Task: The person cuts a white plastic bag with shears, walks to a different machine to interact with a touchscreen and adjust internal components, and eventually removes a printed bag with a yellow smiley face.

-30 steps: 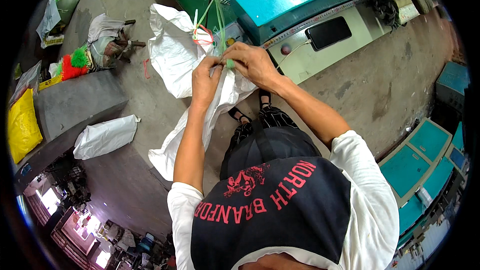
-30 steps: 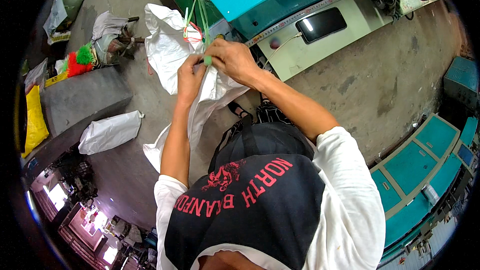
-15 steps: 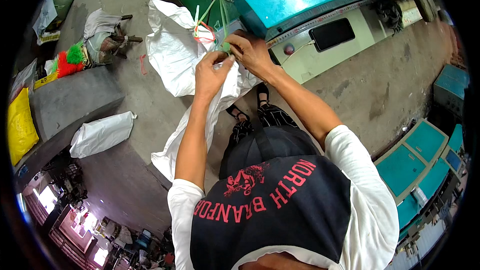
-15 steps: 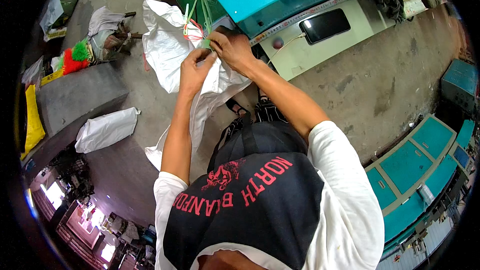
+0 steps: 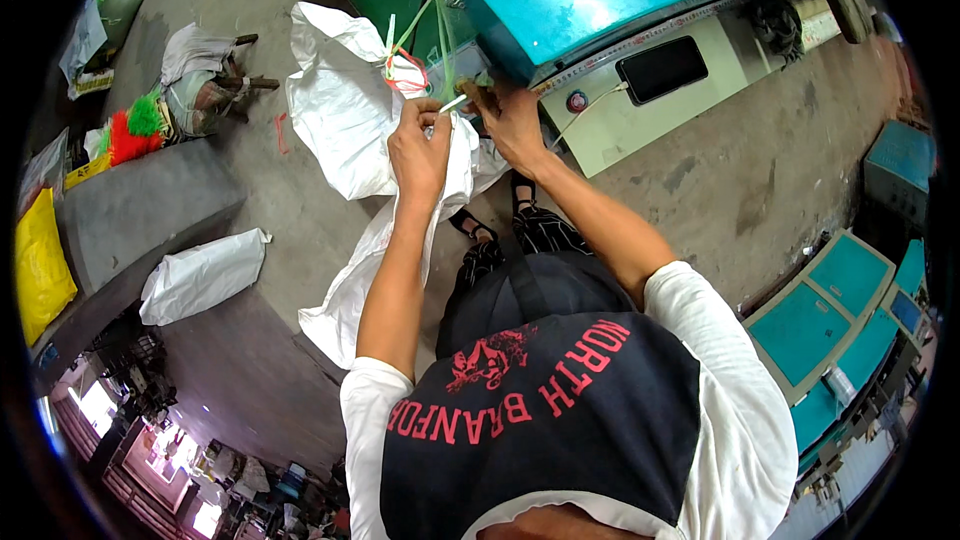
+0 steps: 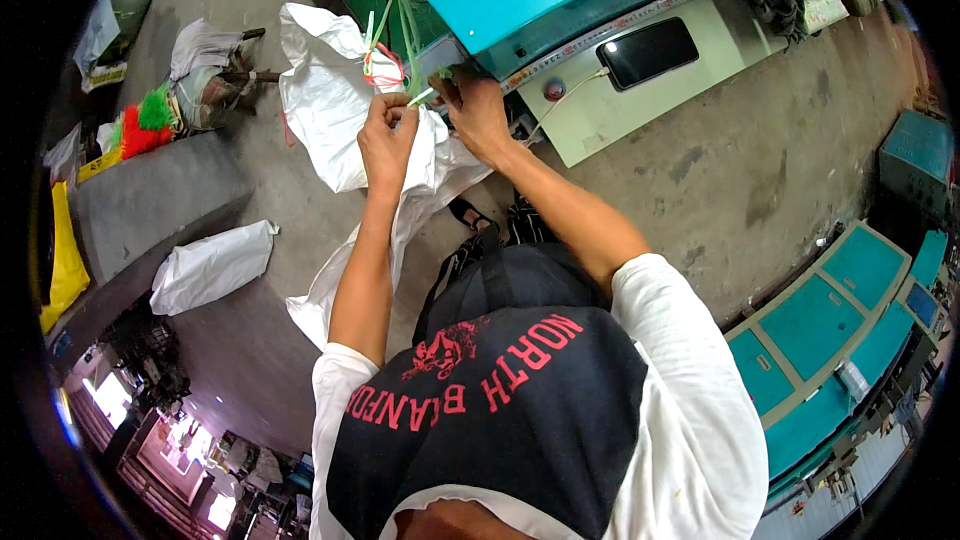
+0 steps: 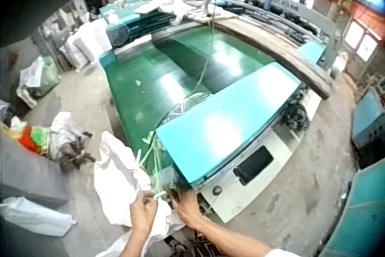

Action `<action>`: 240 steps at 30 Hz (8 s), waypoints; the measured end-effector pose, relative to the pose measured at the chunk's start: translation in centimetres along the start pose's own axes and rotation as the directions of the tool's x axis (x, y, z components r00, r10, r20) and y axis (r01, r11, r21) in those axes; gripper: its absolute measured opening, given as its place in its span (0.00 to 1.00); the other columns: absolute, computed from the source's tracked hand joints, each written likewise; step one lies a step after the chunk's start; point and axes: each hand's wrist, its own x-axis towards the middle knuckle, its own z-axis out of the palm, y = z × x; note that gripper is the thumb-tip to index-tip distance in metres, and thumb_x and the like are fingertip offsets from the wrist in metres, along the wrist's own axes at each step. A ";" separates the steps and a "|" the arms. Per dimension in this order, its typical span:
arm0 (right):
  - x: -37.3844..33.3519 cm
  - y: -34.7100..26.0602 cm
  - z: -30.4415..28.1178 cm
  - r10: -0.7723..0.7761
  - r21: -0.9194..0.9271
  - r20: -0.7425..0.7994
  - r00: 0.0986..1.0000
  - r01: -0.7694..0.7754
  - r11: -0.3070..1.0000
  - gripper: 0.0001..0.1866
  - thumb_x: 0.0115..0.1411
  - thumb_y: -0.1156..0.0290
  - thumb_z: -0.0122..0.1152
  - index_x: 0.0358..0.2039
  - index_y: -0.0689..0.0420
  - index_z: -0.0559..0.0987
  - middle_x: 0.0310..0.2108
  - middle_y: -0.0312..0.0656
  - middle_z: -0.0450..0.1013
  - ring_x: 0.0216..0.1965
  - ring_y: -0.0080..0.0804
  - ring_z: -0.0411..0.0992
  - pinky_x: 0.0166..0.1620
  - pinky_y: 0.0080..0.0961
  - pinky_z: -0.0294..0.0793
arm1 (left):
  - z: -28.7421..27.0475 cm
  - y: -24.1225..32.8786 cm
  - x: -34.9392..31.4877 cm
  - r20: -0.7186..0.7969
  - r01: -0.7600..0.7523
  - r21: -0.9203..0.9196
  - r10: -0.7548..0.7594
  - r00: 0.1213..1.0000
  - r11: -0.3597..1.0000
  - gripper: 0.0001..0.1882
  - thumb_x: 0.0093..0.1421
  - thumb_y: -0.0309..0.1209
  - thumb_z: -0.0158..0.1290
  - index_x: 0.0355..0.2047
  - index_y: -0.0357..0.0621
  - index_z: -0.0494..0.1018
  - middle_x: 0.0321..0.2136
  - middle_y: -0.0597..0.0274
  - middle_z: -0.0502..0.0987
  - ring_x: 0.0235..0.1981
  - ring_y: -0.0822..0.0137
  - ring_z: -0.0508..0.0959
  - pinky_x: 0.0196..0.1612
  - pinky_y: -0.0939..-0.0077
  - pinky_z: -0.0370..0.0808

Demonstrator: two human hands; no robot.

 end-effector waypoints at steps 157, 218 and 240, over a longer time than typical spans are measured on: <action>13.6 38.7 -155.6 0.525 -0.195 -0.628 0.575 -0.768 0.610 0.17 0.53 0.67 0.58 0.42 0.62 0.77 0.34 0.50 0.77 0.37 0.42 0.76 0.40 0.34 0.74 | 117.0 60.4 10.7 0.837 -0.322 0.440 -0.254 0.485 0.838 0.15 0.57 0.40 0.51 0.37 0.44 0.79 0.31 0.54 0.81 0.35 0.60 0.80 0.39 0.70 0.75; 101.7 65.4 -224.9 0.790 0.036 -0.053 0.611 -0.789 0.613 0.18 0.60 0.61 0.52 0.47 0.57 0.70 0.43 0.49 0.71 0.39 0.41 0.72 0.41 0.41 0.75 | 167.8 123.5 23.1 -0.758 0.102 -0.410 -0.400 0.514 0.907 0.18 0.64 0.28 0.44 0.54 0.38 0.65 0.46 0.54 0.72 0.37 0.71 0.73 0.42 0.77 0.72; 101.4 51.0 -217.0 0.502 0.537 -0.549 0.668 -0.178 0.824 0.30 0.61 0.41 0.45 0.52 0.51 0.69 0.46 0.36 0.70 0.40 0.32 0.70 0.33 0.29 0.69 | 157.4 120.5 24.6 -0.726 -0.048 -0.184 -0.103 0.680 0.982 0.17 0.61 0.21 0.46 0.52 0.36 0.66 0.44 0.55 0.71 0.39 0.66 0.73 0.44 0.73 0.70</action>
